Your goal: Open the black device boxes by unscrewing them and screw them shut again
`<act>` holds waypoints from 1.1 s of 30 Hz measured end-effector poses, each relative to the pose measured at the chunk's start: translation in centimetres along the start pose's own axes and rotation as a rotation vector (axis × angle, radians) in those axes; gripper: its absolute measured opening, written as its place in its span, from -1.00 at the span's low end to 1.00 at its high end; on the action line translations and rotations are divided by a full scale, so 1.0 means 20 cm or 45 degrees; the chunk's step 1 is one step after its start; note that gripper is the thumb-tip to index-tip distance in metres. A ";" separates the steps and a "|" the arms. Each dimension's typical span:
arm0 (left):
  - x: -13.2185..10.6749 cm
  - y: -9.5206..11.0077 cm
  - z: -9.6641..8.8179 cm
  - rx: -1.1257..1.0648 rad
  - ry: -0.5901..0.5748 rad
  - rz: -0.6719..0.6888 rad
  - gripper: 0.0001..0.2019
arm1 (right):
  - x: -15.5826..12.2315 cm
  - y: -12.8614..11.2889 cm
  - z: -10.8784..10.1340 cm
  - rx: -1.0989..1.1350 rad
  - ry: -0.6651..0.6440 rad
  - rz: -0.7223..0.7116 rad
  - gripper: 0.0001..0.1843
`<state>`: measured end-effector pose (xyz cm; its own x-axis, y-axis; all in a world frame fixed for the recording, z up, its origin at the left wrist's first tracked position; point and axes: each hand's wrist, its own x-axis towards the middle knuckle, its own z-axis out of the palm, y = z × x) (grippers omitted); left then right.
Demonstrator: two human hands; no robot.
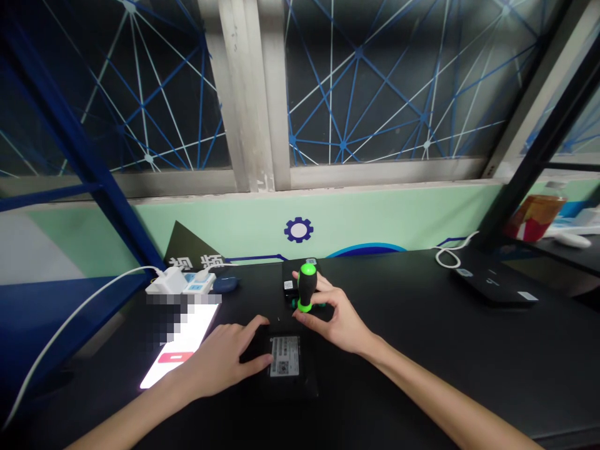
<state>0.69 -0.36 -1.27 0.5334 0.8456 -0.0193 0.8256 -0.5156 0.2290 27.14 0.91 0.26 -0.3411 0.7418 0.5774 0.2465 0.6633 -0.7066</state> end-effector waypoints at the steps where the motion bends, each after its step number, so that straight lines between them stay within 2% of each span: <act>1: 0.00 0.00 0.00 -0.001 -0.004 -0.001 -0.38 | 0.00 0.00 0.00 0.003 0.003 -0.011 -0.97; 12: 0.00 0.01 -0.02 -0.019 -0.010 0.014 -0.41 | 0.00 0.00 0.00 -0.126 0.027 0.016 -0.92; 20: 0.00 0.01 -0.02 -0.026 -0.005 0.020 -0.40 | 0.01 0.00 -0.01 -0.066 0.027 0.117 -0.90; 30: -0.01 0.00 -0.01 -0.025 0.011 0.022 -0.40 | 0.01 0.01 0.02 0.152 0.041 0.190 -0.84; 33: 0.00 0.01 -0.01 -0.032 0.001 0.016 -0.40 | 0.01 0.02 0.02 0.124 0.072 0.204 -0.84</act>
<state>0.73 -0.47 -1.00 0.5437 0.8392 -0.0155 0.8140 -0.5227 0.2534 26.89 1.30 -0.10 -0.2524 0.8432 0.4747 0.2036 0.5259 -0.8258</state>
